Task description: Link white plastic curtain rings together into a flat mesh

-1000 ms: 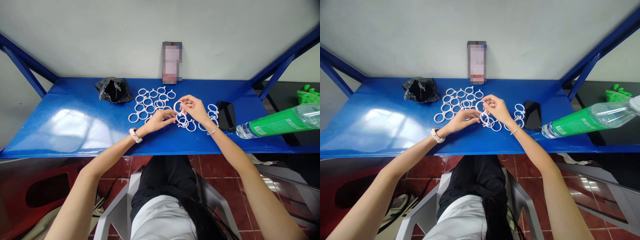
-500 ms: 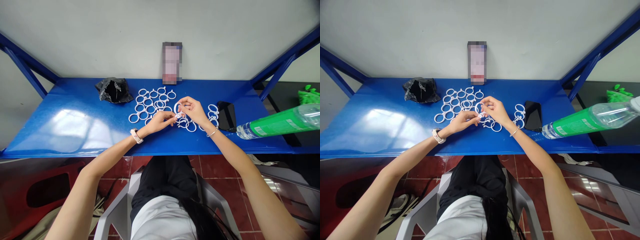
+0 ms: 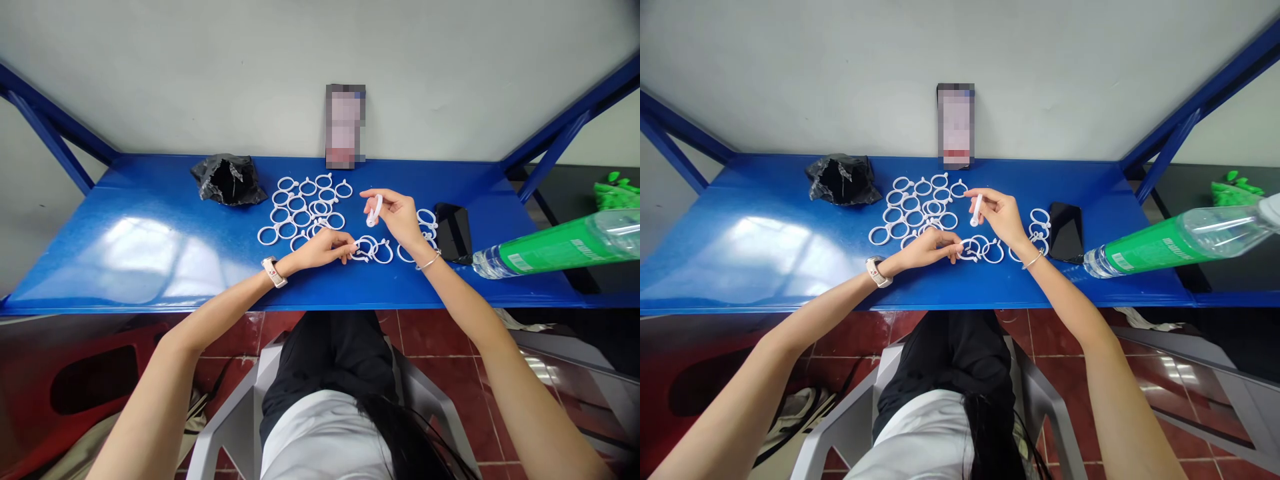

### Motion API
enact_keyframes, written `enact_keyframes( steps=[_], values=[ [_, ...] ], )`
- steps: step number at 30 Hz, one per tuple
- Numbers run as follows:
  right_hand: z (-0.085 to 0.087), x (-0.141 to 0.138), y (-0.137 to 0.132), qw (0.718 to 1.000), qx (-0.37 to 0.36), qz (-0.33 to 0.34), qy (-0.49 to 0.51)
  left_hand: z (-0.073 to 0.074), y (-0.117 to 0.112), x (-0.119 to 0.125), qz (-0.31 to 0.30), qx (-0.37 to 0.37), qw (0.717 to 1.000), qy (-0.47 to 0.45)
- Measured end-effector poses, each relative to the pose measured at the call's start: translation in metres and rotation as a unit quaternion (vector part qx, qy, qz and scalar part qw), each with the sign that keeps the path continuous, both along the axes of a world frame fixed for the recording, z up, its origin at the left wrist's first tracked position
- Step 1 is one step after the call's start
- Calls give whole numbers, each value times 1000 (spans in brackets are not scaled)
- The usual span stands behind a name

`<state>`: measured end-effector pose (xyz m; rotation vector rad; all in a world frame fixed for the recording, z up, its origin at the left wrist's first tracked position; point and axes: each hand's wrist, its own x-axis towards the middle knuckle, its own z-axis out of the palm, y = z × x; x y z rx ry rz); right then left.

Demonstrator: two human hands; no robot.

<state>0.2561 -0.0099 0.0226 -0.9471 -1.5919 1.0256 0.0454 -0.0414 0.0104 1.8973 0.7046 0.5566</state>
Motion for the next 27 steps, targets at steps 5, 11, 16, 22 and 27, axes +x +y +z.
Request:
enact_keyframes(
  steps=[5,11,16,22,27],
  values=[
    [3,0,1,1000,2,-5,13,-11,-2,3,16,35,999,20],
    [2,-1,1,1000,-16,14,-12,-14,-1,3,35,27,999,-7],
    [-1,2,1,997,-41,29,-62,-11,0,0,112,81,989,-59],
    [2,0,-5,982,-63,72,-160,-5,3,-5,156,279,943,-94],
    [12,-3,-12,975,-43,108,-189,-6,5,-8,111,378,919,-11]
  ],
)
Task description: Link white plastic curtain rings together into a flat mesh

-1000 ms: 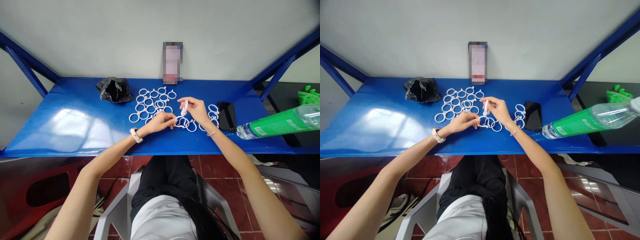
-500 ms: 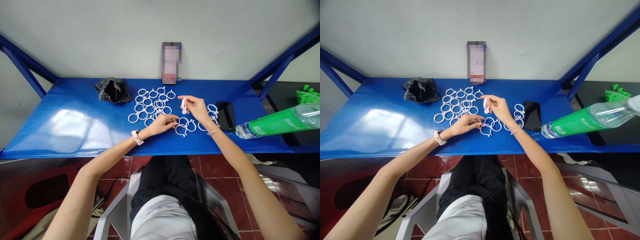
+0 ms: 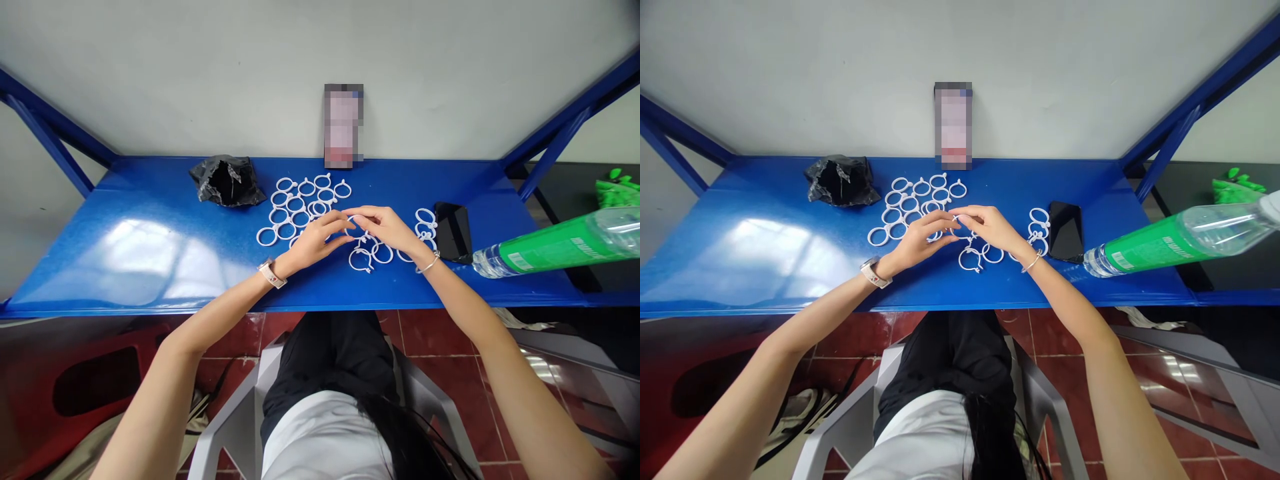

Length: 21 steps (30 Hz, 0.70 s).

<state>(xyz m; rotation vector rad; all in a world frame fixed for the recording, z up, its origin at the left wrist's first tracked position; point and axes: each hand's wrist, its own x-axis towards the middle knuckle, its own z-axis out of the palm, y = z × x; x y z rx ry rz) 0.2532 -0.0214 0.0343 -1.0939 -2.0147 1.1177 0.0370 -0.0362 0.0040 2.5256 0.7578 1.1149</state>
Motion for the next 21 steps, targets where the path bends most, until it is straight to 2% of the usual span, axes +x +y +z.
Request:
enact_keyframes(
  steps=[4,7,10,13,17,21],
  values=[
    [3,-2,-3,1000,2,25,2,-3,3,-2,7,81,993,85],
    [2,-2,-2,1000,-5,15,13,-4,6,-4,28,114,989,91],
    [0,-3,-1,998,19,-5,59,-3,8,-7,56,86,993,59],
    [-1,-3,-1,993,77,-26,88,0,9,-9,81,42,995,25],
    [-3,-5,-3,981,168,-51,76,4,10,-12,104,22,994,10],
    [-3,-6,-5,967,232,-87,68,6,10,-12,99,14,995,12]
  ],
)
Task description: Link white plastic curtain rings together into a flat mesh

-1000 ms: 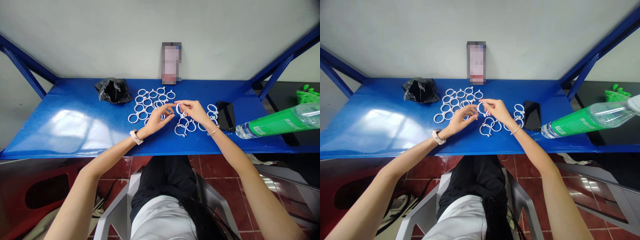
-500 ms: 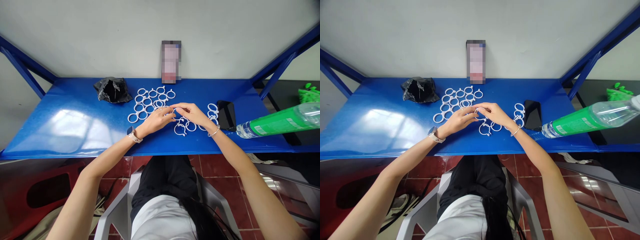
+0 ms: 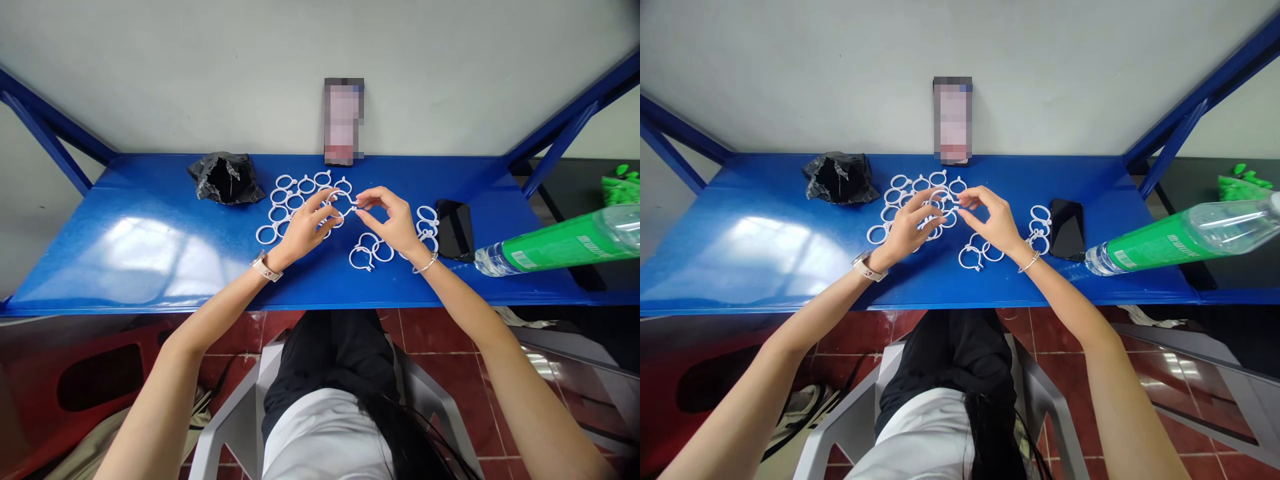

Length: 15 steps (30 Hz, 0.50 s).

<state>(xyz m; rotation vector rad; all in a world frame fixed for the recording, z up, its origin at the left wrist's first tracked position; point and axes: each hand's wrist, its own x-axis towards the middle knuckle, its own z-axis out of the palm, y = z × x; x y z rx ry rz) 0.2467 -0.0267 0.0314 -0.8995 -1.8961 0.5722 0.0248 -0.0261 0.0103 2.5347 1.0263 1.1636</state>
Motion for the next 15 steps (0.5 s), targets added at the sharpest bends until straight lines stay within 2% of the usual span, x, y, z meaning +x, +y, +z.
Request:
enact_keyframes(
  steps=[5,15],
  values=[
    [1,-1,-2,998,61,-16,-26,-2,0,1,9,16,1000,3],
    [2,-3,-4,998,56,-29,-19,-2,-2,3,13,23,998,-48]
  ],
)
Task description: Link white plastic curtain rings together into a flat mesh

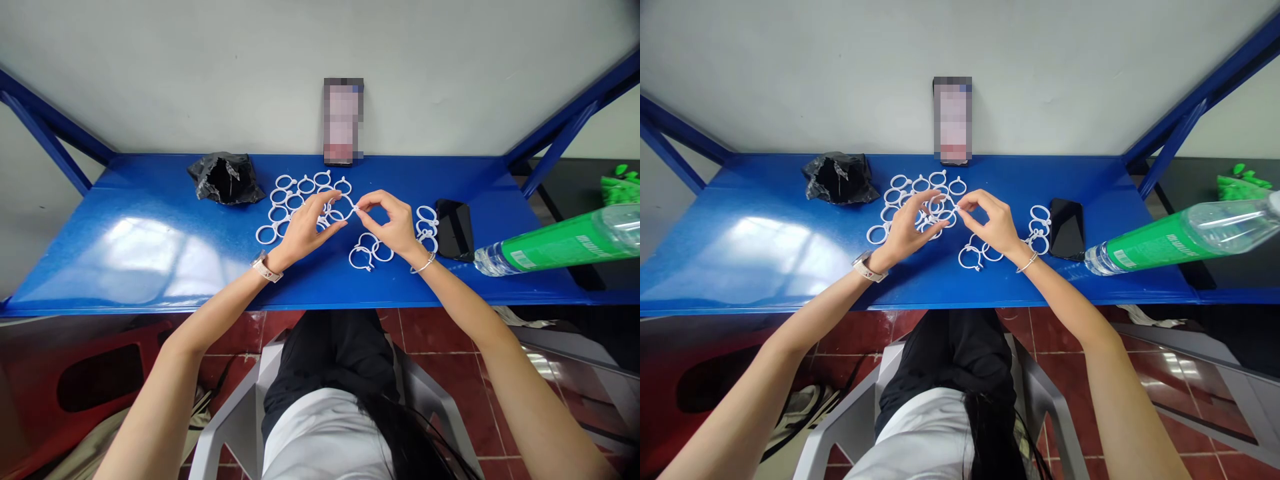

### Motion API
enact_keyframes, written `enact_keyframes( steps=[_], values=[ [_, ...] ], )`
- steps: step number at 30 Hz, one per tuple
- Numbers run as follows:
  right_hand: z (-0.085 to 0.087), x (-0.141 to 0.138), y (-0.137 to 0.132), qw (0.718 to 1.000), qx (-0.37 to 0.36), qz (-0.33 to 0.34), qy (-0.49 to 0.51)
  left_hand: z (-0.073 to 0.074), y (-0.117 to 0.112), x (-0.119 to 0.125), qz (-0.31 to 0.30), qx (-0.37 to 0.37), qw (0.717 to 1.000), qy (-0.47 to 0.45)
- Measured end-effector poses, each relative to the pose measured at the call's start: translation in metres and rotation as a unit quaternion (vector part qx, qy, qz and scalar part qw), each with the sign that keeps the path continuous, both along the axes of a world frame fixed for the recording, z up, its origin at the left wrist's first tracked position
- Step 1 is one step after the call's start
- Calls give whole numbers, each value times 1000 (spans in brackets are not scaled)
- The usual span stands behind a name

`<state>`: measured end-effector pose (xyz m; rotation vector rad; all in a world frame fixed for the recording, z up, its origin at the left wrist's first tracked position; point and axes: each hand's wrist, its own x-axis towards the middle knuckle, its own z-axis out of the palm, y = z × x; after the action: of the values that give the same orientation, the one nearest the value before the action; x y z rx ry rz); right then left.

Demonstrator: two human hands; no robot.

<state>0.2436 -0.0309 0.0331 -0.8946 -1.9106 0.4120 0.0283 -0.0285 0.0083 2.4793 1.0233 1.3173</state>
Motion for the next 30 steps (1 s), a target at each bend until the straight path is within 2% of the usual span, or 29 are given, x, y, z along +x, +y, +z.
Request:
enact_keyframes(
  steps=[9,30],
  values=[
    [-1,0,0,1000,-2,1,-7,8,-1,-2,-28,-5,1000,-12],
    [-3,2,1,999,15,35,-13,11,-3,-1,-23,7,999,-31]
  ],
)
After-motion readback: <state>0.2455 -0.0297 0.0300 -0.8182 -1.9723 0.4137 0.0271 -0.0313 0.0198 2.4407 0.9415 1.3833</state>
